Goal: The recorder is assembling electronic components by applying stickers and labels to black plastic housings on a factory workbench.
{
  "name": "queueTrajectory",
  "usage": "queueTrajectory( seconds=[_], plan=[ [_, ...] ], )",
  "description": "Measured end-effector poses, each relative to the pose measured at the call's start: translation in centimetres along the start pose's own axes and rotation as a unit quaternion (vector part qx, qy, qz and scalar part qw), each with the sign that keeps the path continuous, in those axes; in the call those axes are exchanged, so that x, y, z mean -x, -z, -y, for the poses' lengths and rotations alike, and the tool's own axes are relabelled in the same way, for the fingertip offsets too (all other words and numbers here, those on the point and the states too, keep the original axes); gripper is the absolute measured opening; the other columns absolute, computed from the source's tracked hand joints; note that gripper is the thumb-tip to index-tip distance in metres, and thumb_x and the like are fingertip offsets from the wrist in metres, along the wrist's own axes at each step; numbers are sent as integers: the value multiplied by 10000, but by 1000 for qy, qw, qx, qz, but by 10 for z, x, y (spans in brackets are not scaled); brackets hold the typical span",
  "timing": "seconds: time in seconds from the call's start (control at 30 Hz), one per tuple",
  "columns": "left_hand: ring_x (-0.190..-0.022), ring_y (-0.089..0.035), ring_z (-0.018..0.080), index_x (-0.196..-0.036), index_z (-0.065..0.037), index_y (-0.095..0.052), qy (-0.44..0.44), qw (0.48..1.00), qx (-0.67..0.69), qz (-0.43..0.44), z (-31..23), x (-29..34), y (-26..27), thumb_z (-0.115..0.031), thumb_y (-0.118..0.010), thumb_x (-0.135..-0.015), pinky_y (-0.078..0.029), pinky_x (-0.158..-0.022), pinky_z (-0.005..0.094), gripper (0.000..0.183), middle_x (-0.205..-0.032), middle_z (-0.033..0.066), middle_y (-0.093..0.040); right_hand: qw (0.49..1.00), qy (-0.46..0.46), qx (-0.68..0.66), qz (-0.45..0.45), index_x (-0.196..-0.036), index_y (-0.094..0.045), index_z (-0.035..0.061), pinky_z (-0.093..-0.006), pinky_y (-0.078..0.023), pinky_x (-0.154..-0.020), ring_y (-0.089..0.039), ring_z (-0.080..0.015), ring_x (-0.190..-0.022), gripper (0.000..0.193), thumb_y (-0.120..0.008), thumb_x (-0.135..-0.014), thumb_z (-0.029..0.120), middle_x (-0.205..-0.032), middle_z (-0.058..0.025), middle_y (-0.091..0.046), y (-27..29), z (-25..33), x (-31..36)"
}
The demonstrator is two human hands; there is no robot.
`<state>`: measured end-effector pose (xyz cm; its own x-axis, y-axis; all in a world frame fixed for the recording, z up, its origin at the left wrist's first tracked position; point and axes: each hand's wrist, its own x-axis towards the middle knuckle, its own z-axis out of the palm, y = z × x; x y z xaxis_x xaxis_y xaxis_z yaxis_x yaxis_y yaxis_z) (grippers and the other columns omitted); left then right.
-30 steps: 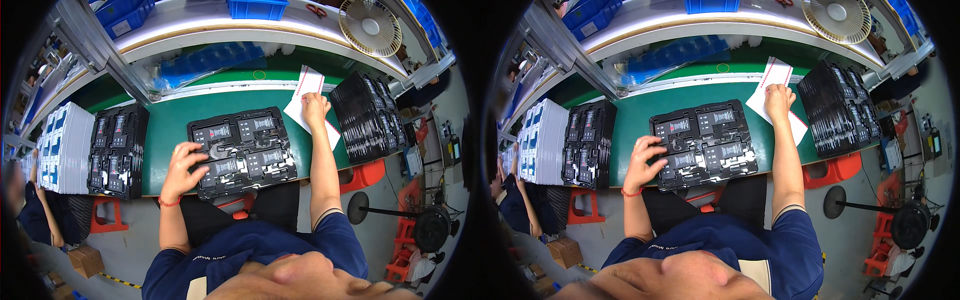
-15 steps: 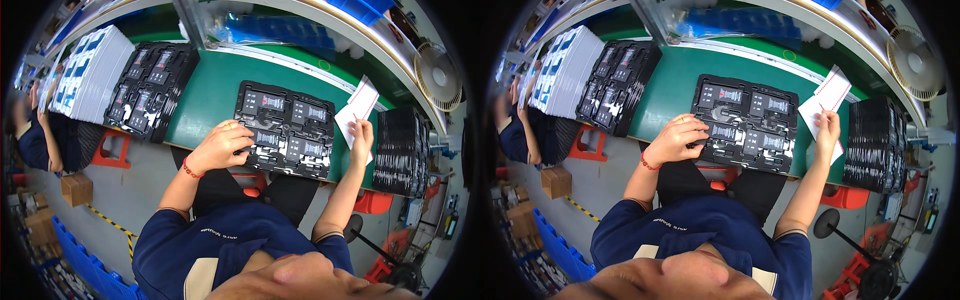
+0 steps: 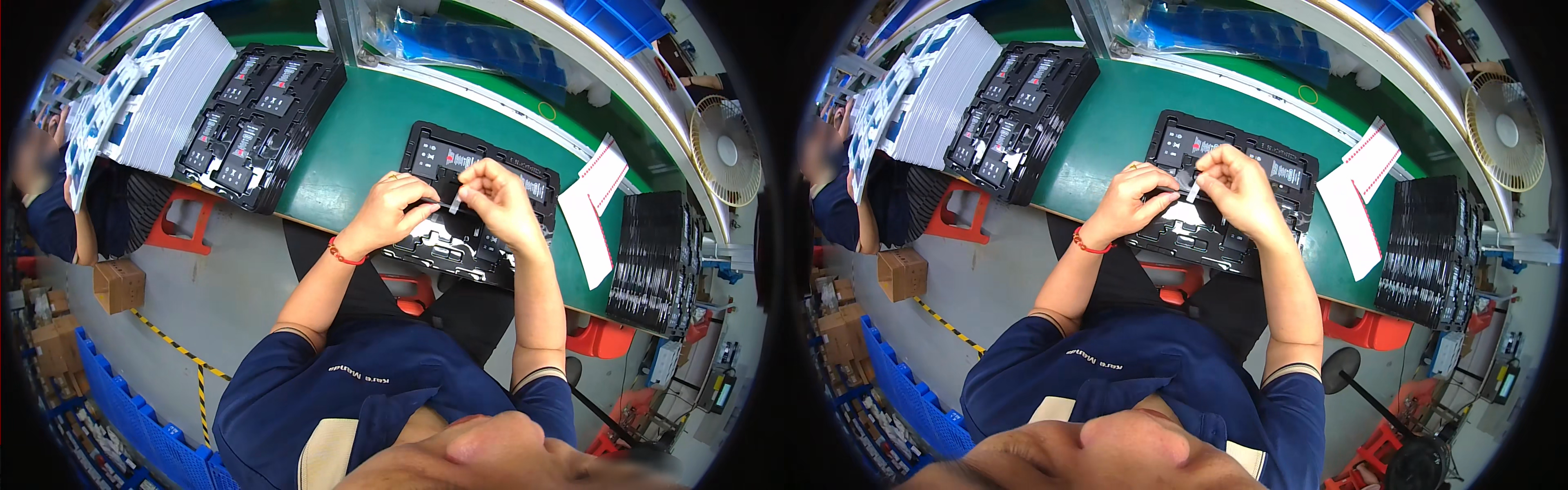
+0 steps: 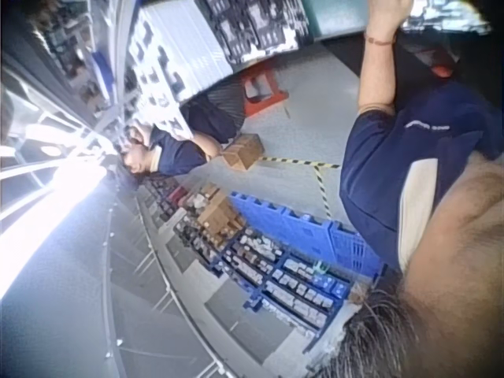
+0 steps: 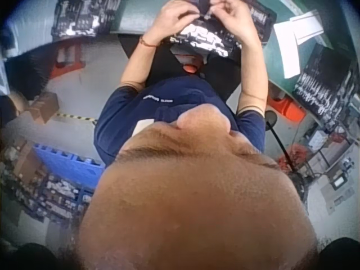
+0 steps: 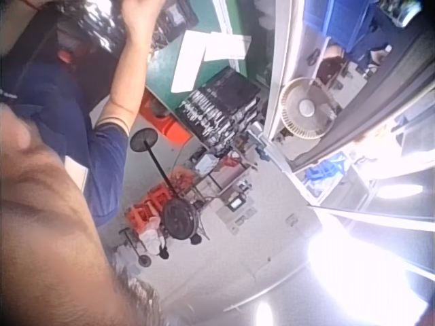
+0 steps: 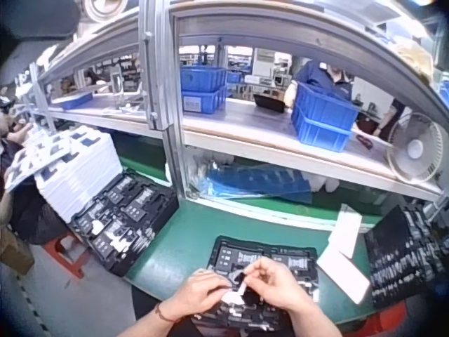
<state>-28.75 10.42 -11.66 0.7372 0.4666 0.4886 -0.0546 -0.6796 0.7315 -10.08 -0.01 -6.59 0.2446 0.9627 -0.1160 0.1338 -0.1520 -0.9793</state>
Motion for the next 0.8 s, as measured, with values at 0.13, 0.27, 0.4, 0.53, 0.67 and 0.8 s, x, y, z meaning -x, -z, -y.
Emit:
queueTrajectory(
  seconds=[0.13,0.27,0.4,0.53,0.67,0.8],
  plan=[
    [-803,-657,227,-881,-52,-673,7,1000,-2,2,0,1,-1,-71,-733,-800,-449,-758,338,103,-856,61,-699,999,5,43,27,-1073,-569,7,-221,-468,-672,-553,-60,-733,220,-644,-868,-14,-815,-4,-597,-8,-5,-2],
    [-799,-649,227,-871,-56,-665,4,1000,0,-3,0,1,-2,-74,-732,-803,-440,-753,339,96,-848,58,-691,998,9,60,35,-1081,-552,14,-228,-462,-684,-541,-70,-765,234,-644,-867,-14,-838,-14,-576,-10,-4,-2],
    [-796,-646,222,-870,-58,-666,0,1000,-3,-4,0,1,-2,-75,-730,-807,-437,-751,335,92,-846,55,-689,998,3,46,38,-1067,-540,19,-230,-461,-694,-535,-77,-783,231,-645,-865,-15,-855,-14,-560,-12,-6,-2],
    [-788,-645,217,-862,-61,-668,1,1000,-4,-6,0,1,-3,-72,-731,-802,-435,-746,331,88,-835,51,-688,999,12,34,40,-1054,-538,21,-232,-461,-693,-534,-79,-778,222,-646,-863,-15,-855,-15,-560,-13,-9,-2],
    [-779,-644,214,-853,-61,-668,-4,1000,-9,-11,0,1,-3,-69,-734,-794,-434,-742,327,89,-823,49,-685,998,3,60,35,-1058,-530,52,-189,-426,-688,-510,-39,-789,214,-644,-884,1,-886,25,-560,-15,-8,0],
    [-783,-644,214,-853,-59,-666,-5,1000,-7,-12,-1,1,-3,-64,-734,-793,-435,-743,326,91,-826,50,-685,994,0,106,17,-1034,-529,47,-198,-429,-657,-510,-42,-752,203,-656,-877,18,-854,19,-563,-18,-7,3]
  ],
)
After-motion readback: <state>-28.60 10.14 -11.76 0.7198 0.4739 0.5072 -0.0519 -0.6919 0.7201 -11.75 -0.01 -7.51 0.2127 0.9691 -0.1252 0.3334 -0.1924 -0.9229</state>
